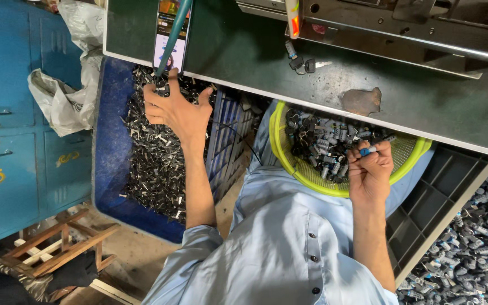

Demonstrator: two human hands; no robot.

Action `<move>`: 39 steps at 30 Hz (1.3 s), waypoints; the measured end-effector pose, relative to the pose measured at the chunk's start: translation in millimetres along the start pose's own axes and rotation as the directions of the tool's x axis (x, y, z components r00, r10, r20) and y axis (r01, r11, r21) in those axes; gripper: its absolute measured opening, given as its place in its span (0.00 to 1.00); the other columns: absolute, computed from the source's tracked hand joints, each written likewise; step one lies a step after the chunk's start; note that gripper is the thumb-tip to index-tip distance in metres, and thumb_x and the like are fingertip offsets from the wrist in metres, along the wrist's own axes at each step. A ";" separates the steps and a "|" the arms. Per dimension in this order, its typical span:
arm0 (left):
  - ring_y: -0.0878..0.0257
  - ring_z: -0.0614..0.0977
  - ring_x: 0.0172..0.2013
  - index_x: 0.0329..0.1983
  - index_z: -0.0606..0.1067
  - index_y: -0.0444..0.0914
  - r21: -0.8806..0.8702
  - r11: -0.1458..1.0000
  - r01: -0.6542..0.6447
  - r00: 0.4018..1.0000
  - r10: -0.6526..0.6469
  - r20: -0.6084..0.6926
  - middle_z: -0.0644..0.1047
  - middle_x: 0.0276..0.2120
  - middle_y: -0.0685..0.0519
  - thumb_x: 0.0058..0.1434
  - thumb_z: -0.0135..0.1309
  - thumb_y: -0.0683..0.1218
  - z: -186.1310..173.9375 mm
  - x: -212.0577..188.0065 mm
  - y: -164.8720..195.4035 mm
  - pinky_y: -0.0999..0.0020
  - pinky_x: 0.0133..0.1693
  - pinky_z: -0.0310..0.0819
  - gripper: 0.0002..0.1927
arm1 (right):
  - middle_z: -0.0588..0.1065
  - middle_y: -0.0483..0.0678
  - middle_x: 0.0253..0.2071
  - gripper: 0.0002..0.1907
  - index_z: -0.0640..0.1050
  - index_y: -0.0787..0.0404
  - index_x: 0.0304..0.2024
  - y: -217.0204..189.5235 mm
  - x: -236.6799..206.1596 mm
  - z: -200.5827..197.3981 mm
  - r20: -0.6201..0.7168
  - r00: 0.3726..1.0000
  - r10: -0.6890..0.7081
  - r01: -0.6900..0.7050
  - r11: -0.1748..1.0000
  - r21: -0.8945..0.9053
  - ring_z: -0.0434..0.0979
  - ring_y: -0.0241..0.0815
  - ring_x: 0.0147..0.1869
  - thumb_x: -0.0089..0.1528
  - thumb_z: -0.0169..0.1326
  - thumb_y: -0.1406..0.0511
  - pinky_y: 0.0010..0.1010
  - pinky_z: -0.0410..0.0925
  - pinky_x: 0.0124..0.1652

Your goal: The person repeatedly picks small cylindrical key components from a green basket, inserts them into a press machine, and collects the processed parts. The person handles components one at a time, placing them into the machine and retrieving them after processing.

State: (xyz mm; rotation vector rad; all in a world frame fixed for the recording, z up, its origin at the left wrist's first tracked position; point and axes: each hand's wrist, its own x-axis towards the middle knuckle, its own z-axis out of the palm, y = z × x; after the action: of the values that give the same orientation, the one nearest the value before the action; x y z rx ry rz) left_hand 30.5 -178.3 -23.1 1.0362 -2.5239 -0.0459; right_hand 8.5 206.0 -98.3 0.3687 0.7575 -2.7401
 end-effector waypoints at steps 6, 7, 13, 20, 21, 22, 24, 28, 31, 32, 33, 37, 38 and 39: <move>0.39 0.58 0.54 0.66 0.71 0.49 0.021 1.000 -0.009 1.000 0.009 0.000 0.56 0.60 0.34 0.48 0.74 0.62 1.0 -0.3 -1.1 0.43 0.55 0.49 0.43 | 0.76 0.53 0.43 0.08 0.73 0.59 0.48 2.3 -2.6 0.6 -0.021 1.000 0.006 -0.006 1.000 -0.002 0.72 0.43 0.43 0.70 0.55 0.75 0.35 0.68 0.48; 0.39 0.58 0.54 0.67 0.70 0.50 0.030 0.999 -0.018 1.000 0.018 -0.005 0.56 0.60 0.34 0.48 0.74 0.62 1.4 0.3 -1.3 0.43 0.55 0.49 0.44 | 0.76 0.53 0.44 0.08 0.73 0.59 0.48 2.6 -2.9 0.9 -0.023 1.000 0.007 -0.007 1.000 -0.001 0.72 0.43 0.43 0.70 0.55 0.75 0.35 0.68 0.48; 0.37 0.57 0.54 0.68 0.68 0.50 0.102 0.989 -0.106 0.994 0.107 -0.003 0.54 0.58 0.28 0.47 0.74 0.65 6.7 13.0 3.2 0.40 0.53 0.48 0.47 | 0.75 0.52 0.43 0.09 0.73 0.58 0.47 6.1 -1.5 1.1 -0.011 1.000 0.013 -0.013 0.998 -0.057 0.72 0.42 0.43 0.70 0.54 0.76 0.34 0.67 0.47; 0.38 0.57 0.56 0.70 0.61 0.47 -0.003 1.000 -0.003 1.000 0.003 -0.001 0.55 0.60 0.32 0.48 0.76 0.63 4.1 12.7 0.6 0.42 0.56 0.49 0.51 | 0.76 0.54 0.44 0.09 0.73 0.59 0.47 12.5 -1.5 0.4 0.009 1.000 0.027 -0.027 1.000 0.002 0.71 0.43 0.43 0.69 0.53 0.77 0.34 0.67 0.48; 0.38 0.57 0.56 0.70 0.62 0.47 -0.007 1.000 -0.005 1.000 0.005 -0.005 0.55 0.60 0.32 0.47 0.76 0.62 3.4 11.8 -0.5 0.42 0.55 0.48 0.51 | 0.76 0.54 0.44 0.09 0.73 0.59 0.47 13.1 -1.7 0.0 0.001 0.999 0.034 -0.034 0.999 0.007 0.71 0.44 0.43 0.69 0.53 0.76 0.35 0.67 0.47; 0.38 0.57 0.56 0.70 0.63 0.48 -0.011 1.000 -0.006 1.000 0.006 -0.008 0.55 0.59 0.32 0.46 0.76 0.61 3.0 11.4 -1.5 0.42 0.55 0.48 0.51 | 0.76 0.54 0.44 0.09 0.73 0.59 0.47 13.3 -1.9 0.1 -0.008 0.999 0.041 -0.041 0.999 0.011 0.72 0.44 0.43 0.69 0.53 0.76 0.35 0.67 0.47; 0.38 0.57 0.56 0.69 0.64 0.49 -0.005 1.000 -0.011 1.000 0.011 -0.007 0.55 0.59 0.32 0.46 0.76 0.61 2.3 11.1 -3.2 0.42 0.55 0.48 0.50 | 0.76 0.54 0.44 0.12 0.73 0.58 0.48 13.7 -1.8 0.4 -0.011 0.999 0.047 -0.047 0.999 -0.014 0.71 0.44 0.43 0.67 0.53 0.78 0.34 0.67 0.48; 0.37 0.57 0.56 0.67 0.67 0.52 0.015 0.999 -0.041 0.999 0.041 -0.015 0.55 0.60 0.32 0.47 0.76 0.62 3.2 14.1 -3.9 0.41 0.54 0.48 0.46 | 0.75 0.54 0.44 0.13 0.73 0.59 0.49 14.0 -0.2 0.3 0.011 0.999 0.045 -0.046 0.999 0.013 0.70 0.43 0.43 0.67 0.53 0.79 0.33 0.66 0.48; 0.36 0.57 0.56 0.67 0.69 0.54 0.020 0.998 -0.054 0.998 0.055 -0.023 0.55 0.60 0.32 0.46 0.76 0.62 4.6 15.8 -3.8 0.40 0.54 0.48 0.45 | 0.75 0.53 0.44 0.12 0.73 0.59 0.49 14.1 0.4 -0.3 0.006 0.999 0.036 -0.036 0.999 0.007 0.71 0.43 0.43 0.68 0.53 0.78 0.34 0.66 0.47; 0.36 0.57 0.56 0.67 0.70 0.54 0.022 0.998 -0.056 0.998 0.057 -0.024 0.56 0.60 0.32 0.46 0.76 0.62 5.3 16.3 -4.0 0.40 0.54 0.48 0.45 | 0.75 0.53 0.44 0.11 0.73 0.59 0.49 13.9 0.3 -0.4 0.008 0.999 0.034 -0.034 0.999 0.006 0.71 0.43 0.43 0.68 0.53 0.78 0.34 0.66 0.47; 0.36 0.57 0.56 0.66 0.69 0.55 0.027 0.998 -0.057 0.998 0.058 -0.023 0.55 0.60 0.32 0.46 0.76 0.62 5.5 16.0 -4.4 0.40 0.54 0.48 0.45 | 0.75 0.53 0.44 0.11 0.73 0.59 0.49 13.8 -0.4 -0.4 0.008 0.999 0.034 -0.034 0.999 0.006 0.70 0.42 0.43 0.68 0.53 0.78 0.34 0.66 0.47; 0.38 0.57 0.56 0.64 0.72 0.52 -0.029 0.998 -0.055 0.997 0.054 -0.052 0.56 0.59 0.34 0.47 0.75 0.60 3.8 14.5 -5.4 0.41 0.54 0.49 0.41 | 0.75 0.53 0.44 0.07 0.73 0.60 0.49 12.4 -2.7 0.9 -0.009 0.999 0.047 -0.047 0.999 0.004 0.70 0.43 0.43 0.71 0.53 0.75 0.35 0.66 0.48; 0.38 0.58 0.56 0.64 0.73 0.50 -0.063 0.996 -0.056 0.996 0.052 -0.067 0.57 0.59 0.34 0.48 0.74 0.59 1.8 12.1 -4.2 0.41 0.55 0.50 0.40 | 0.75 0.52 0.44 0.08 0.73 0.60 0.48 12.4 -2.8 1.3 -0.009 0.999 0.046 -0.046 0.999 -0.008 0.71 0.42 0.43 0.70 0.53 0.76 0.34 0.66 0.47; 0.42 0.60 0.55 0.58 0.74 0.49 -0.129 0.987 -0.100 0.985 0.080 -0.150 0.60 0.57 0.38 0.50 0.74 0.58 -0.5 8.9 -1.3 0.43 0.55 0.52 0.34 | 0.75 0.52 0.44 0.09 0.73 0.59 0.48 12.5 -2.9 1.8 -0.011 0.999 0.044 -0.044 0.999 -0.021 0.71 0.42 0.43 0.69 0.54 0.76 0.34 0.66 0.47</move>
State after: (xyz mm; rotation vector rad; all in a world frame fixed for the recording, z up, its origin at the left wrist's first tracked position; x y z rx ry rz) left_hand 25.8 -185.2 -19.7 0.8396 -2.3965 -0.1110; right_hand 15.0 195.3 -101.6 0.3906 0.7706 -2.6893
